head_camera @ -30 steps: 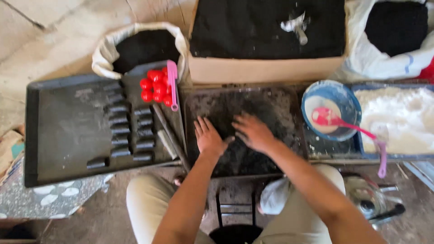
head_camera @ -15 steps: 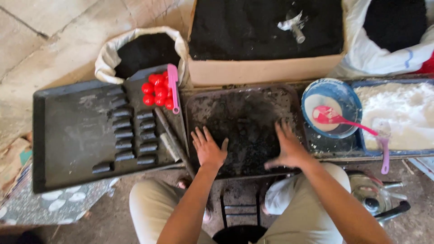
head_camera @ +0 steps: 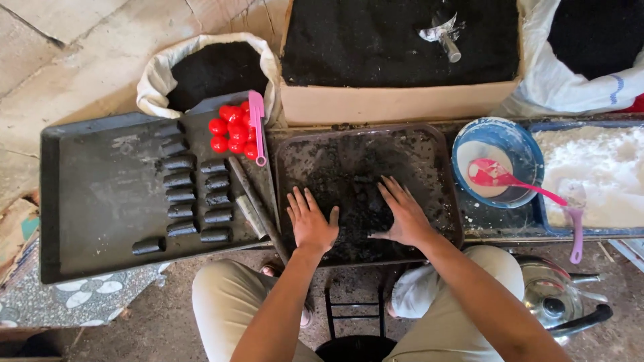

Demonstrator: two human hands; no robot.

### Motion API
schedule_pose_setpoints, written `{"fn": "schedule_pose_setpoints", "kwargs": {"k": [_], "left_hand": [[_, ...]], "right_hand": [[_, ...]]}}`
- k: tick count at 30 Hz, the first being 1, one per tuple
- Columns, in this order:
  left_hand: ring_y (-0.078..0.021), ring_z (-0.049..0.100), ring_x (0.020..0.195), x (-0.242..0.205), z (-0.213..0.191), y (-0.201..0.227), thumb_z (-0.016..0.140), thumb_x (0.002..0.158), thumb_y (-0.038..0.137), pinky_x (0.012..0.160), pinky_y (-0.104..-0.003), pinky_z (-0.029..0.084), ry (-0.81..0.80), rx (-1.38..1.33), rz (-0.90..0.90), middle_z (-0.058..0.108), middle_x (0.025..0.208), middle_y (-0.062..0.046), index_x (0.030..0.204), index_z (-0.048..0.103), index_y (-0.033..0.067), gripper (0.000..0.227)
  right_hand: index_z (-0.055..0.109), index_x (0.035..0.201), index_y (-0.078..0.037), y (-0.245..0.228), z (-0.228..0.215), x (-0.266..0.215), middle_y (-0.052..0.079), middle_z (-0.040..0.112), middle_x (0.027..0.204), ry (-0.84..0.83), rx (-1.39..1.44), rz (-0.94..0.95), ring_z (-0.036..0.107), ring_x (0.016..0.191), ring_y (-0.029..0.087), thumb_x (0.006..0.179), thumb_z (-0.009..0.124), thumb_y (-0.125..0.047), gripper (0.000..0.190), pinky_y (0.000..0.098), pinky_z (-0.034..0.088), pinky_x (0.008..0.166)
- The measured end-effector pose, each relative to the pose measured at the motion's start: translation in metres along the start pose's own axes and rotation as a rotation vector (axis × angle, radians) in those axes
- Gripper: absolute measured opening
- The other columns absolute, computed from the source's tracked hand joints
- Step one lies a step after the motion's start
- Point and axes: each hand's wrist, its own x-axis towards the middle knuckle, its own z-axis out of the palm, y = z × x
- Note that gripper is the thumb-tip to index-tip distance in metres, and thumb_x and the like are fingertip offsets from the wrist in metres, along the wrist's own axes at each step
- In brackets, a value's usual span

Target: The person kneads a dark, pliable substance on a metal tray, then uses a cylindrical metal mold and a metal rod to press and shape the material into cylindrical forms. The finished pieces are placed on a tray to the left.

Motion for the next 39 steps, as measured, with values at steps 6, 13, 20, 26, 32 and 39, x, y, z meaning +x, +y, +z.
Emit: {"fn": "schedule_pose_setpoints", "kwargs": {"k": [6,13,20,26,32,39], "left_hand": [[-0.0442,-0.006,0.159,-0.005,-0.013,0.003,0.039,0.104,0.056,0.128,-0.055,0.006,-0.028,0.058,0.016,-0.007,0.172,-0.028,0.165,0.007,-0.0024,0.091],[-0.0446,0.000,0.160,0.012,-0.009,-0.019,0.037,0.108,0.040,0.129,-0.056,0.010,-0.003,-0.124,0.064,0.001,0.172,-0.028,0.164,0.018,-0.0016,0.073],[-0.0403,0.004,0.160,0.010,0.006,-0.013,0.031,0.112,0.046,0.128,-0.055,0.007,0.173,-0.404,0.041,0.011,0.172,-0.022,0.163,0.020,-0.0002,0.071],[-0.0414,0.011,0.158,0.039,0.023,0.000,0.035,0.111,0.051,0.128,-0.056,0.007,0.417,-0.495,0.077,0.013,0.171,-0.024,0.163,0.021,-0.0022,0.075],[-0.0424,0.026,0.154,0.050,0.020,0.012,0.035,0.112,0.049,0.128,-0.055,0.016,0.433,-0.544,0.272,0.030,0.165,-0.027,0.160,0.030,-0.0035,0.072],[-0.0319,0.065,0.048,0.070,0.027,0.020,0.042,0.109,0.038,0.119,-0.062,0.037,0.521,-0.661,0.367,0.060,0.139,-0.030,0.153,0.048,-0.0011,0.059]], "right_hand": [[0.027,0.162,-0.004,-0.007,0.024,0.067,0.023,0.026,0.165,0.032,-0.023,-0.029,0.021,0.153,0.047,0.050,0.102,-0.035,0.138,0.0621,0.019,0.122],[0.031,0.160,-0.002,-0.011,-0.006,0.079,0.024,0.032,0.163,-0.044,-0.026,-0.119,0.025,0.153,0.046,0.055,0.098,-0.041,0.130,0.0623,0.020,0.123],[0.043,0.156,-0.007,0.012,-0.008,0.076,0.024,0.034,0.162,0.159,0.160,-0.007,0.019,0.152,0.052,0.088,0.064,-0.029,0.074,0.0699,0.019,0.118],[0.041,0.158,-0.004,0.019,0.012,0.093,0.026,0.039,0.159,0.266,0.151,0.023,0.029,0.149,0.050,0.101,0.050,-0.032,0.064,0.0711,0.018,0.117],[0.037,0.159,-0.001,0.020,0.017,0.092,0.029,0.040,0.158,0.271,0.171,0.005,0.030,0.148,0.050,0.102,0.047,-0.035,0.067,0.0713,0.017,0.118],[0.037,0.158,0.001,0.024,0.022,0.092,0.028,0.041,0.157,0.292,0.174,-0.062,0.032,0.148,0.049,0.105,0.044,-0.041,0.069,0.0689,0.020,0.118]]}}
